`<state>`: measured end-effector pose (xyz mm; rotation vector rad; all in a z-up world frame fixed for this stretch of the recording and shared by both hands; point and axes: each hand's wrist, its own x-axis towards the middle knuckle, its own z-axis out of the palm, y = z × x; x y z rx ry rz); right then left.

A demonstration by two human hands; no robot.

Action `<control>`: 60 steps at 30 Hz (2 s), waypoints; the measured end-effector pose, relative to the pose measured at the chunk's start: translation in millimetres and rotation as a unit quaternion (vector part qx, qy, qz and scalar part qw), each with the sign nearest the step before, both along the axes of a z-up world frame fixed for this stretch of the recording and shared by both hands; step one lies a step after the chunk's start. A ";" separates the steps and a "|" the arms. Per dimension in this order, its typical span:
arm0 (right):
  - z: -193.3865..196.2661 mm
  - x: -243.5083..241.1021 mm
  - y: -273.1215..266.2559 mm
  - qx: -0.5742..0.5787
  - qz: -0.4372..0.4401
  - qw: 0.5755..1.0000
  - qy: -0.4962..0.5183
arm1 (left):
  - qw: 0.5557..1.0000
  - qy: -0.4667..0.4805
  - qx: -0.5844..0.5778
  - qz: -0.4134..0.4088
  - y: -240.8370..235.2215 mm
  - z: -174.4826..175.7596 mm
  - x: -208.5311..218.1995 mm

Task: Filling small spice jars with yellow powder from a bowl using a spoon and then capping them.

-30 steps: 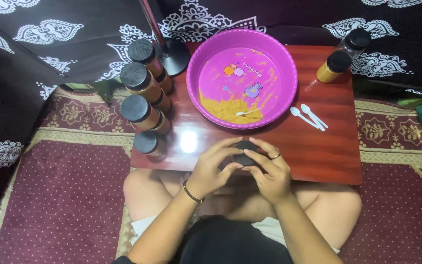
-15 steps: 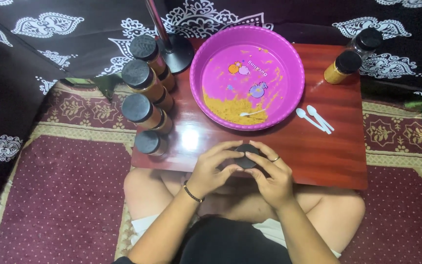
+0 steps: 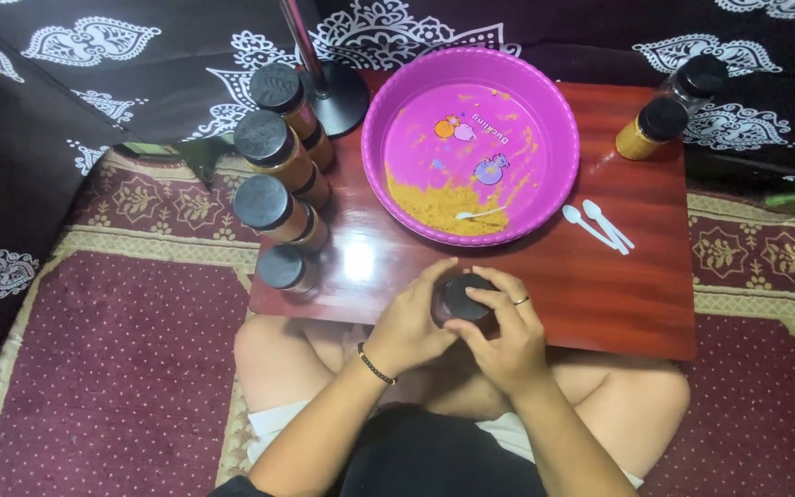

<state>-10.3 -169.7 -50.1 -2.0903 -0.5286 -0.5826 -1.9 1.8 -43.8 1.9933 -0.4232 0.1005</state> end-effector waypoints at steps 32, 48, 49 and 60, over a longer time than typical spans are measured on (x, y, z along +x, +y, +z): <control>86.8 10.6 -29.2 -0.004 0.194 0.948 0.254 | 0.929 0.173 -0.304 -0.122 11.7 -3.3 0.7; 80.6 9.8 -21.0 -0.049 0.203 0.955 0.211 | 0.946 0.164 -0.259 -0.105 15.3 -8.1 -6.1; 73.8 8.2 -20.2 -0.050 0.202 0.955 0.210 | 0.946 0.162 -0.260 -0.106 14.0 -2.8 -6.7; 42.0 -11.4 0.6 -0.174 0.005 0.970 0.172 | 0.994 -0.056 -0.093 0.028 -3.5 -14.5 -24.4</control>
